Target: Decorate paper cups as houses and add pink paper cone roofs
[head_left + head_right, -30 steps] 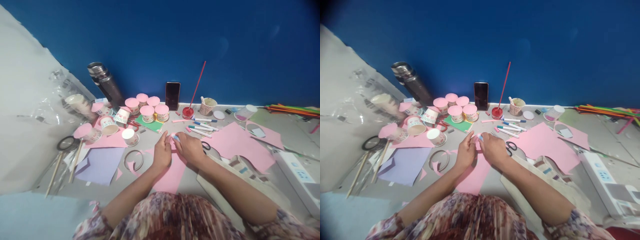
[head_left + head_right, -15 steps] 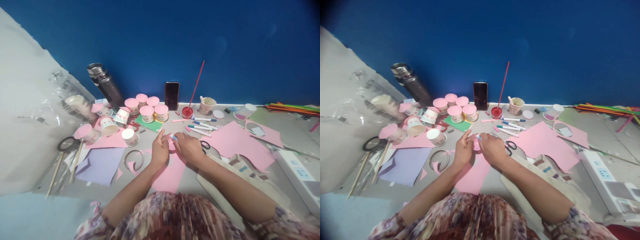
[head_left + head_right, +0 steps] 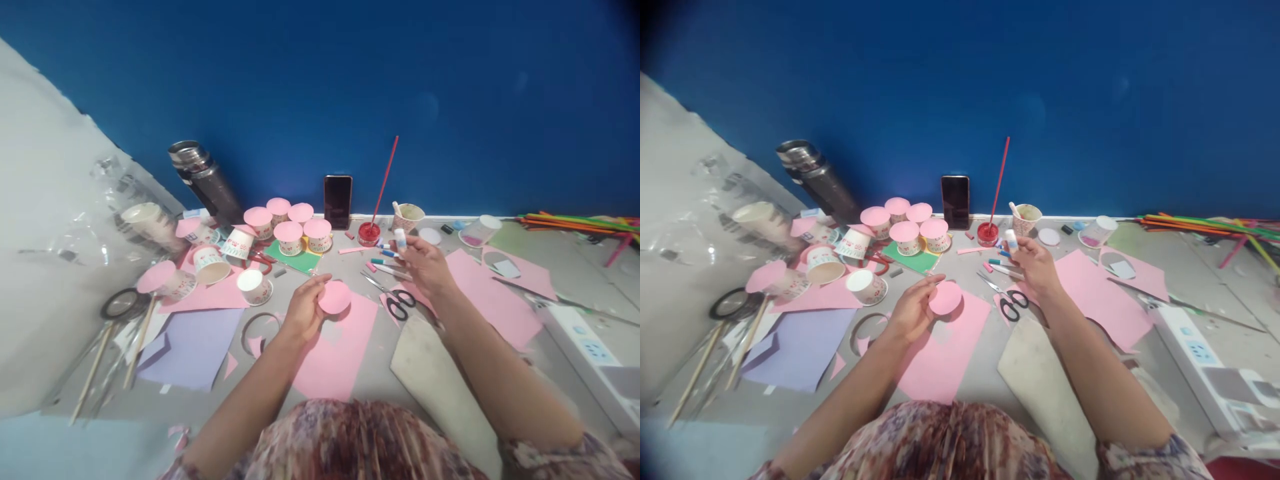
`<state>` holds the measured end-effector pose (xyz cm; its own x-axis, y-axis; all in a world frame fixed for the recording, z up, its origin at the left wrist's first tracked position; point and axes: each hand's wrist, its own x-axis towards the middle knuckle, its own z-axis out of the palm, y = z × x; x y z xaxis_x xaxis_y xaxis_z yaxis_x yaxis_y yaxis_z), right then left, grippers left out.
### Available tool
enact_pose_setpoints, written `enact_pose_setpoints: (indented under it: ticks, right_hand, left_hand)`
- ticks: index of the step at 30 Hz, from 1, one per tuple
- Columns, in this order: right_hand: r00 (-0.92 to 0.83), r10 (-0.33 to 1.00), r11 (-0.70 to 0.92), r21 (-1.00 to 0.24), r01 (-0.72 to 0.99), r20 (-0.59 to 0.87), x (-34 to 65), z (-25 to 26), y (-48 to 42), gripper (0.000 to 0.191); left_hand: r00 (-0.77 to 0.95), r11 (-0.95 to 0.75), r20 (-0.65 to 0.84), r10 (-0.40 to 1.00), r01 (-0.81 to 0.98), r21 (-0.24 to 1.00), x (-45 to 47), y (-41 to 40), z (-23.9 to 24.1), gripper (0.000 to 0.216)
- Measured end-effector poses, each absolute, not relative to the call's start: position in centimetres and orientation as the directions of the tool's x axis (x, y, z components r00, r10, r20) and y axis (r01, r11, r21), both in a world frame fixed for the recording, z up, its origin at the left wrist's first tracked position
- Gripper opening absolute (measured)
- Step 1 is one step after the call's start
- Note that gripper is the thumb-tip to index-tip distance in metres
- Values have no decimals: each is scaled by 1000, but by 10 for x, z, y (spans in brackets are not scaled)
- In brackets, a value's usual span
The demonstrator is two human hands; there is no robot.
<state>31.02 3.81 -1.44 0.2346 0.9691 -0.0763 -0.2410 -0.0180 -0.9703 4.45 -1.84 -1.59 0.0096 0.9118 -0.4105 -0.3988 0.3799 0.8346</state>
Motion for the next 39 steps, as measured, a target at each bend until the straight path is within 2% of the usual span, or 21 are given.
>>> enact_pose_setpoints:
  ticks: [6, 10, 15, 18, 20, 22, 24, 26, 29, 31, 36, 39]
  right_hand:
    - [488, 873, 111, -979, -172, 14, 365, -22, 64, 42]
    - [520, 854, 66, -992, -105, 2, 377, -31, 68, 35]
    - [533, 846, 33, -999, -10, 23, 377, -35, 66, 31]
    - [527, 848, 58, -998, 20, 60, 372, -34, 63, 33]
    - [509, 857, 78, -997, 19, 77, 367, -34, 61, 35]
    - [484, 870, 90, -995, 33, 94, 362, -35, 59, 35]
    - [455, 881, 95, -991, 95, 128, 358, -36, 57, 33]
    - [433, 887, 97, -982, 162, 159, 355, -37, 56, 30]
    - [422, 891, 93, -977, 194, 168, 354, -37, 54, 28]
    - [410, 895, 92, -973, 211, 174, 353, -36, 53, 28]
    - [381, 903, 100, -960, 260, 197, 348, -29, 48, 28]
    - [337, 930, 104, -983, 150, 149, 339, -24, 44, 27]
  left_hand:
    - [-48, 271, -299, 953, -306, 913, 43, -17, -21, 31]
    - [-64, 181, -191, 979, -135, 974, 45, -19, -24, 24]
    - [-62, 126, -124, 990, 22, 992, 50, -26, -16, 21]
    - [-99, 56, -45, 994, 114, 992, 45, -40, -3, 32]
    - [-151, -52, 88, 985, 227, 972, 33, -52, 7, 43]
    - [-306, -105, 215, 927, 341, 934, 14, -63, 14, 55]
    - [-502, -42, 275, 820, 427, 904, -10, -67, 16, 70]
    - [-600, 90, 224, 768, 447, 890, -35, -66, 14, 77]
    - [-611, 223, 73, 789, 395, 891, -61, -56, 6, 72]
    - [-583, 233, 48, 811, 398, 887, -71, -47, 1, 67]
    - [-505, 161, 113, 856, 467, 869, -84, -30, -6, 57]
    - [-537, 136, 106, 837, 392, 910, -89, -27, -1, 51]
